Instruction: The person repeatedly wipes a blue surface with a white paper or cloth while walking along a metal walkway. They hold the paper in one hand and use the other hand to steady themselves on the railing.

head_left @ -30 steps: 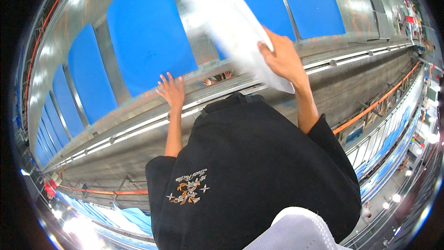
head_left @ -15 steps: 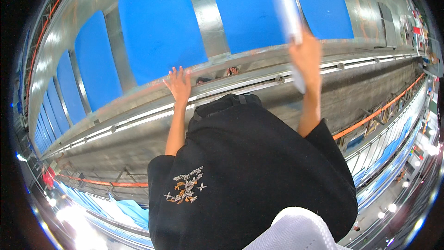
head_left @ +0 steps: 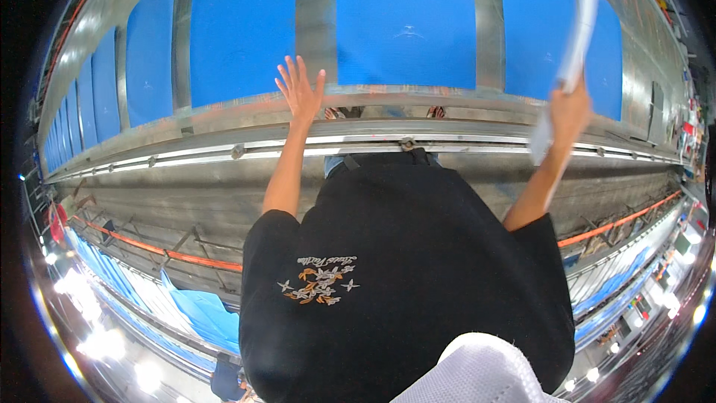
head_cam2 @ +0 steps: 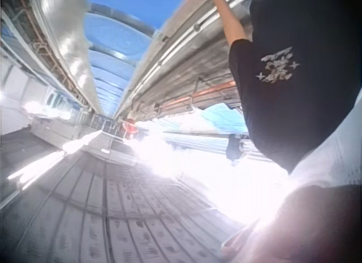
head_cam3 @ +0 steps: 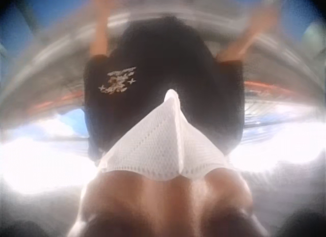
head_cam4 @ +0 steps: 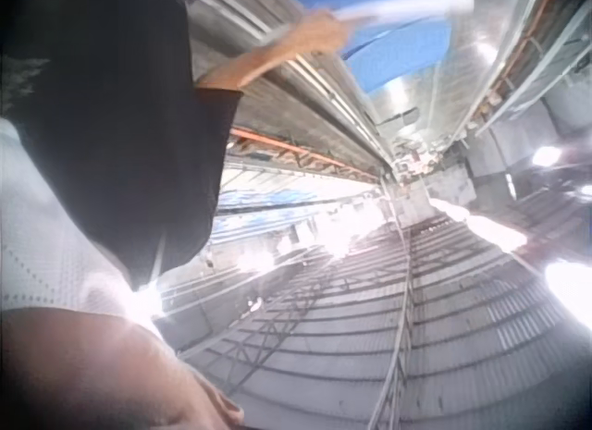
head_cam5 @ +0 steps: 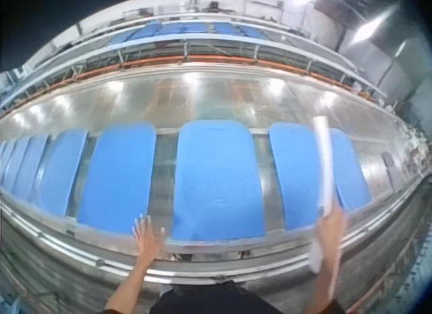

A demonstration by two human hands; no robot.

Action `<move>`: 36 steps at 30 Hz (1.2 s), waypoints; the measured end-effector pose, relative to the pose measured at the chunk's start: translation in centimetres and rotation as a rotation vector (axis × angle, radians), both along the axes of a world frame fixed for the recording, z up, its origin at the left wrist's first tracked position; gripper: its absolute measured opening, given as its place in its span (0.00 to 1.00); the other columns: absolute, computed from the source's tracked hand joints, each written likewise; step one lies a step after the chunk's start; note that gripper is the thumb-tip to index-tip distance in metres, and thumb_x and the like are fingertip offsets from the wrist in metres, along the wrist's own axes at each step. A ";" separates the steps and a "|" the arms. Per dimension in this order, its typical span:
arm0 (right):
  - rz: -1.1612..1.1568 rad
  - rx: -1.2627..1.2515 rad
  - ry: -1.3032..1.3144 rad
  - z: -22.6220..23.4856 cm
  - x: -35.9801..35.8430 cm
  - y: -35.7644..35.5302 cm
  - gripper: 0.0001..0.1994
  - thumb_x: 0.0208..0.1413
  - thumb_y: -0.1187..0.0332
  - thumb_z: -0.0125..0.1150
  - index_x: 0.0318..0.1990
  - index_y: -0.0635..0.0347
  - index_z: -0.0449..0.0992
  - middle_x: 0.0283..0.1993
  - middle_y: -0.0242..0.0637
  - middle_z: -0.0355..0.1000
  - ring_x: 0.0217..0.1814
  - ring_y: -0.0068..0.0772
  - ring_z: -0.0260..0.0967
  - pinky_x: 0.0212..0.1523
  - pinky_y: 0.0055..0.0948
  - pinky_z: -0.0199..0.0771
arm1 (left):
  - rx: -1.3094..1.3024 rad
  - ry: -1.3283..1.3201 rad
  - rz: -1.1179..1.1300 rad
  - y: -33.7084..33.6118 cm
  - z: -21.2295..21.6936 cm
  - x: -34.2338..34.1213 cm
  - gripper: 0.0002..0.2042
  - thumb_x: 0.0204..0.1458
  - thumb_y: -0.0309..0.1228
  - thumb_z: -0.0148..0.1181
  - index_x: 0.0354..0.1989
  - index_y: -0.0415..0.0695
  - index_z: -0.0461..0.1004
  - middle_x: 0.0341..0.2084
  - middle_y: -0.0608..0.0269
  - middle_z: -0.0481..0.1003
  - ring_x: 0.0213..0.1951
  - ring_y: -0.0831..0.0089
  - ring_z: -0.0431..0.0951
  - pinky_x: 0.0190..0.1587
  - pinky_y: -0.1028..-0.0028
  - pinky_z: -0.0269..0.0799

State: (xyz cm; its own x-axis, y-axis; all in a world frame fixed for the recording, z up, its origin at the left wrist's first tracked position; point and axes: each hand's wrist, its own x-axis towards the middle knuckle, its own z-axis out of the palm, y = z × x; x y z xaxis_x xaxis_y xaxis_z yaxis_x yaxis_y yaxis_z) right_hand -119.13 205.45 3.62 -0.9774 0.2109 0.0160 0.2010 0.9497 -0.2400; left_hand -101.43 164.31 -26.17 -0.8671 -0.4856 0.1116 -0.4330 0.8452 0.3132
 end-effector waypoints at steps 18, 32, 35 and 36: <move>0.198 -0.121 -0.198 -0.4 5.7 -17.0 0.23 0.59 0.69 0.56 0.62 0.56 0.70 0.43 0.55 0.78 0.40 0.50 0.78 0.42 0.40 0.76 | 0.109 -0.129 -0.475 -7.4 1.3 3.6 0.36 0.61 0.49 0.48 0.73 0.43 0.47 0.71 0.44 0.50 0.72 0.47 0.46 0.71 0.48 0.38; 0.034 0.111 -0.013 0.9 3.5 -13.2 0.24 0.56 0.70 0.53 0.62 0.52 0.70 0.38 0.53 0.78 0.37 0.56 0.78 0.40 0.46 0.76 | 0.369 -0.041 -0.360 -7.0 1.5 2.3 0.35 0.62 0.44 0.51 0.72 0.40 0.46 0.69 0.44 0.53 0.71 0.46 0.49 0.71 0.53 0.45; 0.399 -0.363 -0.215 0.7 7.0 -19.1 0.20 0.60 0.68 0.55 0.59 0.62 0.71 0.46 0.58 0.76 0.48 0.57 0.75 0.51 0.42 0.71 | 0.426 -0.021 -0.328 -7.1 1.9 1.6 0.35 0.62 0.45 0.50 0.72 0.39 0.48 0.70 0.42 0.51 0.71 0.43 0.47 0.71 0.51 0.43; 0.459 -0.431 -0.419 1.9 7.2 -20.2 0.19 0.60 0.66 0.57 0.58 0.62 0.72 0.48 0.58 0.75 0.52 0.57 0.73 0.55 0.42 0.69 | 0.359 -0.043 -0.350 -7.5 1.6 2.0 0.35 0.62 0.46 0.49 0.71 0.38 0.48 0.70 0.42 0.49 0.71 0.42 0.46 0.71 0.50 0.42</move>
State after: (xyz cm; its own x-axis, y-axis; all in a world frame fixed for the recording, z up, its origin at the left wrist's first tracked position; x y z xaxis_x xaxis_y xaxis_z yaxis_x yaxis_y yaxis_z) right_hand -111.97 185.21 5.48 -0.8746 -0.3153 -0.3683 -0.0356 0.7994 -0.5997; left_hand -99.43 156.76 -24.53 -0.9849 -0.1662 -0.0485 -0.1618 0.7840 0.5993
